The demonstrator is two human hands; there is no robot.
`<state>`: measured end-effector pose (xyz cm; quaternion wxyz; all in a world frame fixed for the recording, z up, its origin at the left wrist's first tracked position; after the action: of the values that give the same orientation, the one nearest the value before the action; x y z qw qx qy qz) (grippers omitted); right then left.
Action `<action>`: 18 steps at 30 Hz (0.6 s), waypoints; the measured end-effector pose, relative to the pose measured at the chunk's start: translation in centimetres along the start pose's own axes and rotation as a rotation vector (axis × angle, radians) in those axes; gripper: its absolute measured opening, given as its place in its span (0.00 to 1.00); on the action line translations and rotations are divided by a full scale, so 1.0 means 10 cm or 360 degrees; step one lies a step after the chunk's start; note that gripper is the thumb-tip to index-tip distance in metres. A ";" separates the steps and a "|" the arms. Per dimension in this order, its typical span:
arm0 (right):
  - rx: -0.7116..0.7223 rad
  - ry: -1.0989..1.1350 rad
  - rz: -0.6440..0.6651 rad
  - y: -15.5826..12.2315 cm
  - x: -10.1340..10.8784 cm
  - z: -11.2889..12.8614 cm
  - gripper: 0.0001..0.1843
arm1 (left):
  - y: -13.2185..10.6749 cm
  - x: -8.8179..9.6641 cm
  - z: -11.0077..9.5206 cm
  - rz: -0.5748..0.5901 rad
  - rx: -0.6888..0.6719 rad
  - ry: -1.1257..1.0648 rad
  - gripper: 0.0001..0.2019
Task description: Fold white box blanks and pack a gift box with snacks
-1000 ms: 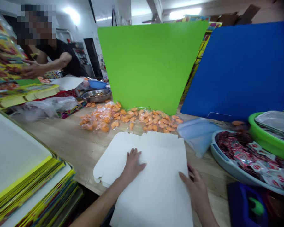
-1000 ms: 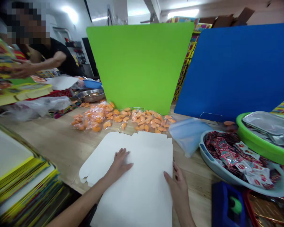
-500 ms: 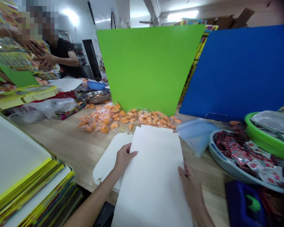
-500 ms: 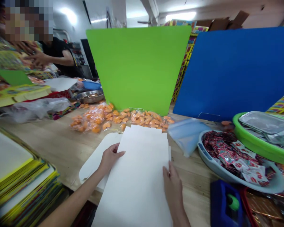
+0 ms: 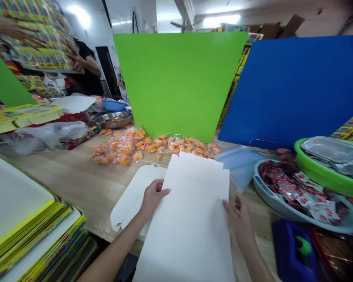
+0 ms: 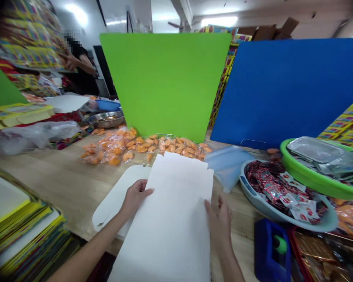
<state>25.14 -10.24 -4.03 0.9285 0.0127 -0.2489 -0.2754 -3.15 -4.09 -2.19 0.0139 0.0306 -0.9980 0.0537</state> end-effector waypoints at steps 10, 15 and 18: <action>-0.0088 0.0775 0.0237 -0.08 -0.19 0.17 0.40 | 0.07 -0.01 0.06 0.0050 -0.0052 -0.0266 0.27; 0.0133 0.0363 0.0139 0.01 -0.33 -0.12 0.42 | 0.12 -0.03 0.20 0.0091 0.0024 0.0081 0.36; 0.0130 0.0250 0.0154 0.05 -0.37 -0.23 0.44 | 0.14 -0.03 0.24 0.0122 -0.0036 0.0323 0.36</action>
<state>23.79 -8.20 -7.60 0.9561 0.0599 -0.1866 -0.2179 -2.97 -2.94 -4.73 0.1132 -0.0133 -0.9924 0.0457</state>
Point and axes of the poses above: each hand's wrist, its own y-axis towards the middle knuckle, its own x-axis out of the back of the hand, z = x × y, the point moved 2 cm from there along y, towards the middle knuckle, and after that the axes turned 5 degrees about x, right-handed, at the moved point
